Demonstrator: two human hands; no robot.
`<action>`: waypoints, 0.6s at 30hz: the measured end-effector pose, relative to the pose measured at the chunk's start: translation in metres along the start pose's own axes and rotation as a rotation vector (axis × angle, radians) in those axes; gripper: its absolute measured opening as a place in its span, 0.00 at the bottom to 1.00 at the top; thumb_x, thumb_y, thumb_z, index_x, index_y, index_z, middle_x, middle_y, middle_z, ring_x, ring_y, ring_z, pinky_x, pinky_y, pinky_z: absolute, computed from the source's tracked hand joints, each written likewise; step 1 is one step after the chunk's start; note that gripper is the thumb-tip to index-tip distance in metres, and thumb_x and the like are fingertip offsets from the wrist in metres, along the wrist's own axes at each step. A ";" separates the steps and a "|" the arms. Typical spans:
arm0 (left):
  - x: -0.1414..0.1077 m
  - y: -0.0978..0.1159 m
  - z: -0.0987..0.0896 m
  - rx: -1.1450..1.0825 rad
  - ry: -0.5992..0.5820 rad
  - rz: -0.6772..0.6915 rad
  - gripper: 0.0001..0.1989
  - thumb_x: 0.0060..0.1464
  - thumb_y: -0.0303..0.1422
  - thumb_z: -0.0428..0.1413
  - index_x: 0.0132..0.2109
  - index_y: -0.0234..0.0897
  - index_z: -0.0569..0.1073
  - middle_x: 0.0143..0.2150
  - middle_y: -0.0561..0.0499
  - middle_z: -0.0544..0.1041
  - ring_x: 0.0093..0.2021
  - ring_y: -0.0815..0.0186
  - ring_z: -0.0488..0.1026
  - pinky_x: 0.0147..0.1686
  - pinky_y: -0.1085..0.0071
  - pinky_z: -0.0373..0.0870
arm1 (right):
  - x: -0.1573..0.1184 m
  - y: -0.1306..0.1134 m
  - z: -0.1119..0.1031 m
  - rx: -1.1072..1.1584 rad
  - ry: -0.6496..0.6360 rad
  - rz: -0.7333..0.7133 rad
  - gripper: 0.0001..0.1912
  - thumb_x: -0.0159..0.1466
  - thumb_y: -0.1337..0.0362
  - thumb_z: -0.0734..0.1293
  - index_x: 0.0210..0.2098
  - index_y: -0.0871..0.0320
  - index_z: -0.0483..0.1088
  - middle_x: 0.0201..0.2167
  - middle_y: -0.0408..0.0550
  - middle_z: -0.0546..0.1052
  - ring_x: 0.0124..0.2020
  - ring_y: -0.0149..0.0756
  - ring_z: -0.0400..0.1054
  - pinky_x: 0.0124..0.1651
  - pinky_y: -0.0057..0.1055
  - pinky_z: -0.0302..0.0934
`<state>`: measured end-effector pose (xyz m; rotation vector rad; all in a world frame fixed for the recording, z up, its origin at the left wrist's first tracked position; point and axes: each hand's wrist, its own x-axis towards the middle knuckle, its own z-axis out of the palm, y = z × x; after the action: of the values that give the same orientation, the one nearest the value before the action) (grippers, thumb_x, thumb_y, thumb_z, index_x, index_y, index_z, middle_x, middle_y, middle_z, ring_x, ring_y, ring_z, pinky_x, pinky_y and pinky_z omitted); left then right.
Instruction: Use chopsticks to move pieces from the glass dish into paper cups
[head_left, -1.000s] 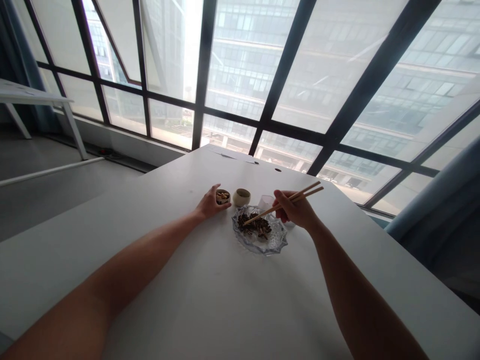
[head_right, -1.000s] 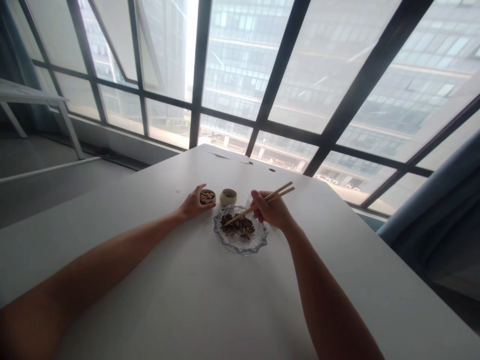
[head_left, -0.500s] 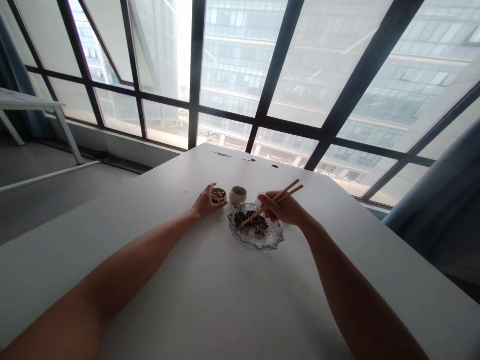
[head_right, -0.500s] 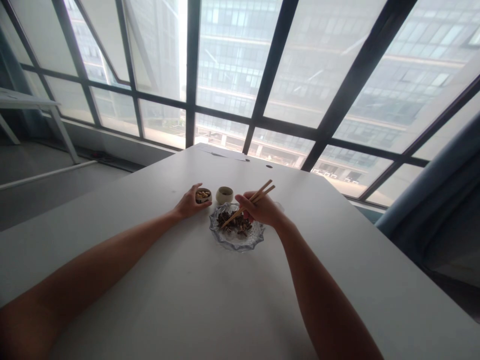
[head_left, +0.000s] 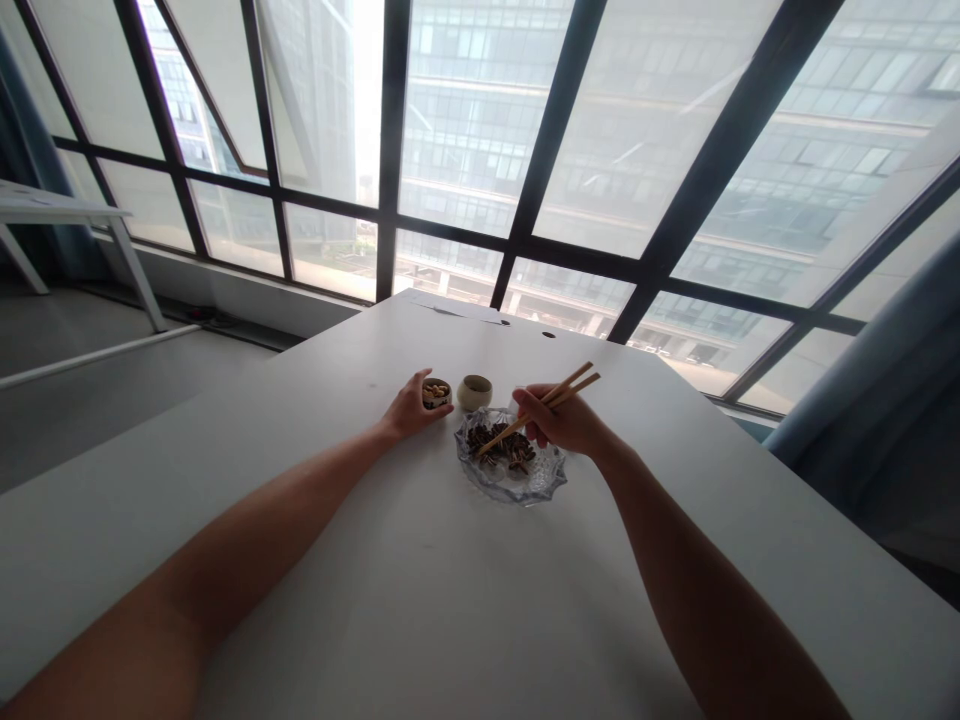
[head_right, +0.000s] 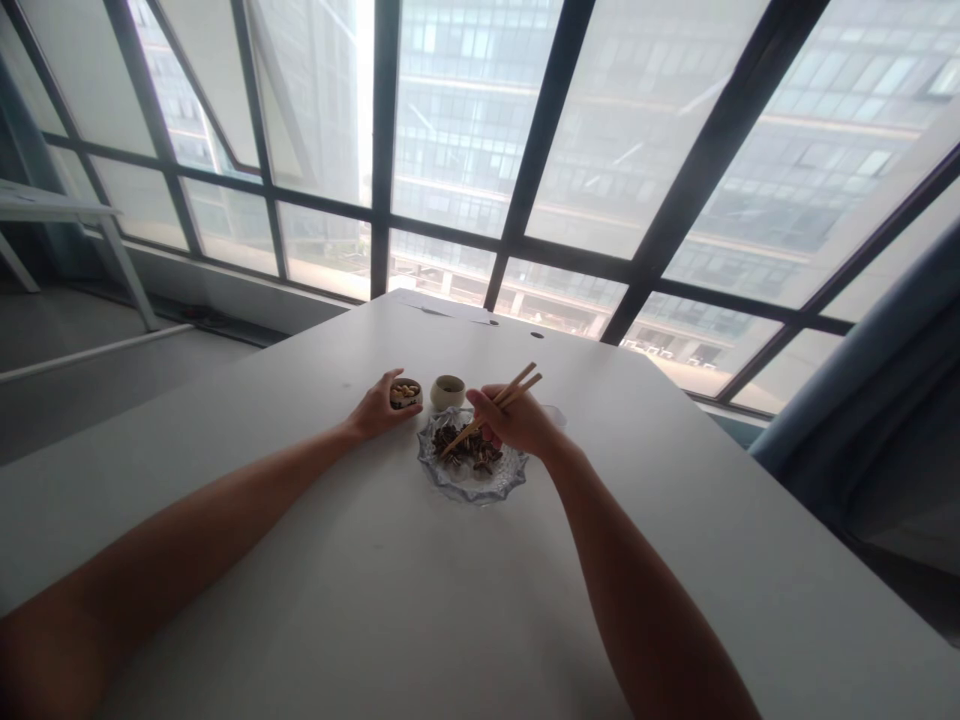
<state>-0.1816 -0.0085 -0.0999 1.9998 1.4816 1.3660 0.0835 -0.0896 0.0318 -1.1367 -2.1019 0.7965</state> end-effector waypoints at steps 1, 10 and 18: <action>0.000 0.000 0.000 0.000 0.001 -0.001 0.42 0.46 0.45 0.67 0.64 0.34 0.61 0.60 0.35 0.72 0.59 0.49 0.72 0.59 0.51 0.69 | 0.000 0.000 0.000 0.004 0.008 0.002 0.29 0.61 0.37 0.64 0.24 0.57 0.68 0.13 0.43 0.71 0.12 0.28 0.63 0.14 0.23 0.55; 0.001 -0.003 0.001 0.007 -0.002 0.013 0.42 0.46 0.45 0.67 0.64 0.34 0.61 0.60 0.34 0.71 0.59 0.49 0.72 0.59 0.51 0.69 | 0.000 -0.001 -0.003 0.006 0.052 0.015 0.32 0.59 0.32 0.62 0.23 0.57 0.66 0.13 0.42 0.69 0.11 0.27 0.62 0.13 0.22 0.55; 0.001 -0.006 0.003 0.016 0.010 0.016 0.42 0.46 0.45 0.67 0.64 0.34 0.61 0.60 0.34 0.72 0.59 0.49 0.72 0.59 0.51 0.69 | 0.003 0.004 -0.002 0.002 0.037 0.014 0.32 0.60 0.33 0.62 0.23 0.57 0.66 0.13 0.43 0.70 0.11 0.27 0.62 0.13 0.22 0.55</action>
<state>-0.1825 -0.0040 -0.1046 2.0223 1.4885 1.3762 0.0851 -0.0849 0.0310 -1.1573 -2.0651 0.7782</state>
